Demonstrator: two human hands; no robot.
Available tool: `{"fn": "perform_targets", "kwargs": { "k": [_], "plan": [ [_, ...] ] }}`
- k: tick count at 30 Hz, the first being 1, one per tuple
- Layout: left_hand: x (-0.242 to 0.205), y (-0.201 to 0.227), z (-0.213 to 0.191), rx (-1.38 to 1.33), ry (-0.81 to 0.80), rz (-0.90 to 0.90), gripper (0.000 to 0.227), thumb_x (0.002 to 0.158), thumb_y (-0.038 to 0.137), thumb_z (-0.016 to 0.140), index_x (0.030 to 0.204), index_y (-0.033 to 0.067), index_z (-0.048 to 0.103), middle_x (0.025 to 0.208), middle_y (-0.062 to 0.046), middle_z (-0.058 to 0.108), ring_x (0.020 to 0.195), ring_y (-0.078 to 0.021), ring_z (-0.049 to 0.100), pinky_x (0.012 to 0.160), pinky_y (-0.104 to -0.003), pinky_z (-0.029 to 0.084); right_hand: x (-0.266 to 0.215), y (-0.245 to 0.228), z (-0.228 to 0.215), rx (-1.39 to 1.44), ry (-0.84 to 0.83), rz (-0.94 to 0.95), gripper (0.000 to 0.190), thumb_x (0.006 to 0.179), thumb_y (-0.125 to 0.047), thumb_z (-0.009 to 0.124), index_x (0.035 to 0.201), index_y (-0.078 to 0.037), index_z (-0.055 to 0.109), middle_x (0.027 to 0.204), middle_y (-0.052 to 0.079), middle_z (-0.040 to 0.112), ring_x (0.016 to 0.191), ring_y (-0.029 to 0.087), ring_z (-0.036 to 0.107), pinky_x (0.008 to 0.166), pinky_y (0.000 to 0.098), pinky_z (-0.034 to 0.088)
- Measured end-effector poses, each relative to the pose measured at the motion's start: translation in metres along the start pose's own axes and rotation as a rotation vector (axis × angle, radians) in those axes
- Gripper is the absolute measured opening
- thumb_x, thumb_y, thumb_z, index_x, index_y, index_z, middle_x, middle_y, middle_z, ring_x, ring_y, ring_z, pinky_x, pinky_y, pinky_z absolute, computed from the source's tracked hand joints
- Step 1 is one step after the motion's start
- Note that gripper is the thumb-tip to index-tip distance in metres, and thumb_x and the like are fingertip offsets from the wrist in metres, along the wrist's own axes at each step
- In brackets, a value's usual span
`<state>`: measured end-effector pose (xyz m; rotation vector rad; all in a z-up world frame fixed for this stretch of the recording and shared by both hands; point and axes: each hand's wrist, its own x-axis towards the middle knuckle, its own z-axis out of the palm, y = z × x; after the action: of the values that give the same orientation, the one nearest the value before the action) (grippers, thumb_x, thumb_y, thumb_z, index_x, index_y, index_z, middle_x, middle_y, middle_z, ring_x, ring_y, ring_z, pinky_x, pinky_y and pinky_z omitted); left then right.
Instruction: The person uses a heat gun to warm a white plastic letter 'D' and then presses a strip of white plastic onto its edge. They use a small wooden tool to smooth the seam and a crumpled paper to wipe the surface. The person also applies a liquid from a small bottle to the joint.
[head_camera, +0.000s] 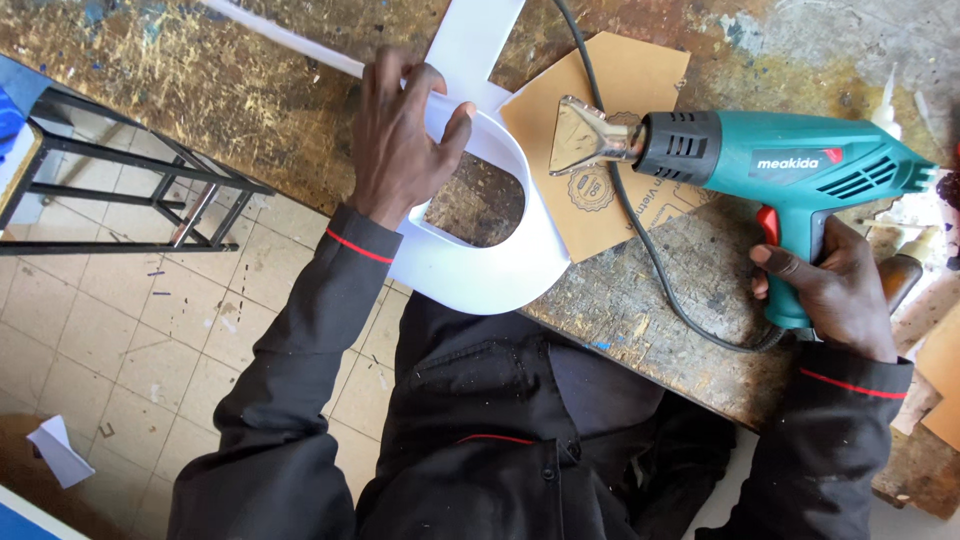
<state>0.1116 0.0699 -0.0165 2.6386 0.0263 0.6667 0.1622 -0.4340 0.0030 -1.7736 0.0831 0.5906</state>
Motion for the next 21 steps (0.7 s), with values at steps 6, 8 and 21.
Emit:
{"fn": "perform_targets", "kwargs": {
  "k": [6,8,21],
  "plan": [
    [-0.002,-0.002,0.002,0.115,0.034,0.007,0.039,0.099,0.04,0.084,0.106,0.0133,0.057,0.116,-0.011,0.045,0.106,-0.0299,0.054,0.069,-0.046,0.057,0.0,0.003,0.0,0.026,-0.002,-0.013,0.028,0.102,-0.007,0.079,0.122,-0.007,0.06,0.116,0.006,0.067,0.066,0.02,0.062,0.058,0.0332,0.051],
    [-0.001,-0.001,-0.002,0.095,0.043,0.021,0.038,0.098,0.039,0.084,0.106,0.0126,0.057,0.116,-0.011,0.046,0.105,-0.0308,0.054,0.07,-0.048,0.055,0.002,0.008,-0.003,0.014,0.002,-0.016,0.029,0.102,-0.007,0.079,0.123,-0.007,0.059,0.112,0.006,0.066,0.065,0.021,0.062,0.058,0.0337,0.051],
    [-0.032,0.04,-0.025,-0.285,0.341,0.157,0.013,0.099,-0.004,0.055,0.107,0.006,0.057,0.099,-0.012,0.062,0.089,-0.0251,0.055,0.085,-0.041,0.046,0.004,0.019,-0.005,0.05,0.016,-0.132,0.029,0.102,-0.015,0.081,0.122,-0.007,0.062,0.112,0.005,0.066,0.064,0.018,0.061,0.058,0.0309,0.05]
  ]
}}
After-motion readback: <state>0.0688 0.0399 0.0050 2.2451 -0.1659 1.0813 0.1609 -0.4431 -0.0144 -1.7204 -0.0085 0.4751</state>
